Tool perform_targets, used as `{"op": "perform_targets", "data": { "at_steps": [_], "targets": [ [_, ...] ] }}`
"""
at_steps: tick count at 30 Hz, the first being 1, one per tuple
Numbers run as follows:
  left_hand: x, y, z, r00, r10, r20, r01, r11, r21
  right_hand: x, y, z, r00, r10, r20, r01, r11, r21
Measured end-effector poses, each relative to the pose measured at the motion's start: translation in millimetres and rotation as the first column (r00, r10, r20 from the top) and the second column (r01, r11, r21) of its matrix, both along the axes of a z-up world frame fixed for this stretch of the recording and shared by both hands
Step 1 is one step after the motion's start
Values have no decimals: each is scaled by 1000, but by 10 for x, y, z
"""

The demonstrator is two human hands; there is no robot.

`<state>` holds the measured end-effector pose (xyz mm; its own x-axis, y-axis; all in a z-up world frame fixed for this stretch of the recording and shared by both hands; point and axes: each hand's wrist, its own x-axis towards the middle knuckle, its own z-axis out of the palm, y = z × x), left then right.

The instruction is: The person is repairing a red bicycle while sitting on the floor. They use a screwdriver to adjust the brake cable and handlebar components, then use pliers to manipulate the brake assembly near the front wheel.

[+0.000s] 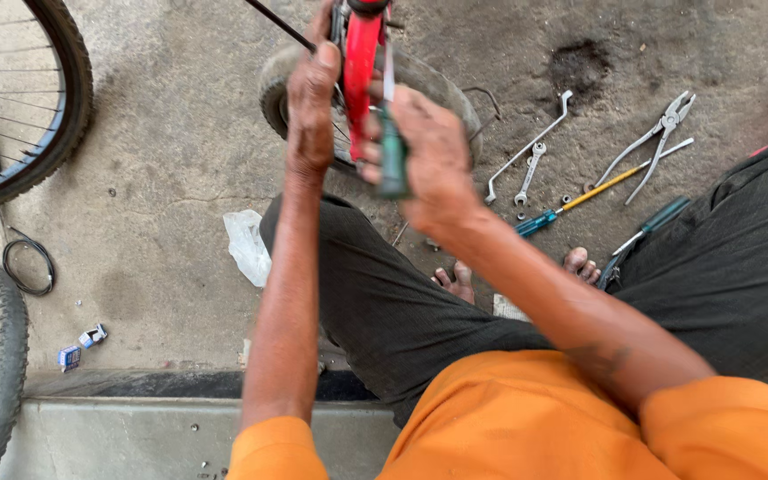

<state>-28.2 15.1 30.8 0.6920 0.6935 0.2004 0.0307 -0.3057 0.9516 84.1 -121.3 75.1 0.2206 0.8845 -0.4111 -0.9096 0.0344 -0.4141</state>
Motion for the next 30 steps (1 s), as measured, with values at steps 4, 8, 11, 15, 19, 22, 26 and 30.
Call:
{"op": "perform_targets", "data": {
  "at_steps": [4, 8, 11, 15, 19, 22, 26, 30],
  "targets": [
    [63, -91, -167, 992, 23, 124, -2, 987, -161, 123, -291, -296, 980, 134, 149, -130, 991, -41],
    [73, -103, -242, 989, 101, 109, -82, 984, -160, 186, -256, -442, 981, -9, 192, 26, 996, -88],
    [36, -103, -242, 988, 133, 82, -116, 976, -184, 402, -29, -468, 850, -126, 511, 95, 992, 86],
    [93, -141, -167, 988, 100, 117, -78, 980, -184, 681, 345, -487, 865, -129, 484, 59, 986, 157],
    [91, -173, -85, 989, 93, 111, -76, 986, -148, 658, 524, -543, 877, -100, 469, 10, 981, 191],
    [93, -173, -43, 992, 93, 90, -82, 989, -119, 626, 576, -581, 879, -110, 463, 24, 982, 187],
    [134, -183, -11, 991, 73, 112, -48, 976, -211, 730, 610, -624, 887, -89, 453, 43, 993, 112],
    [143, -179, -2, 992, 99, 72, -86, 982, -170, 738, 626, -658, 841, -121, 528, 37, 985, 167]
  ]
}}
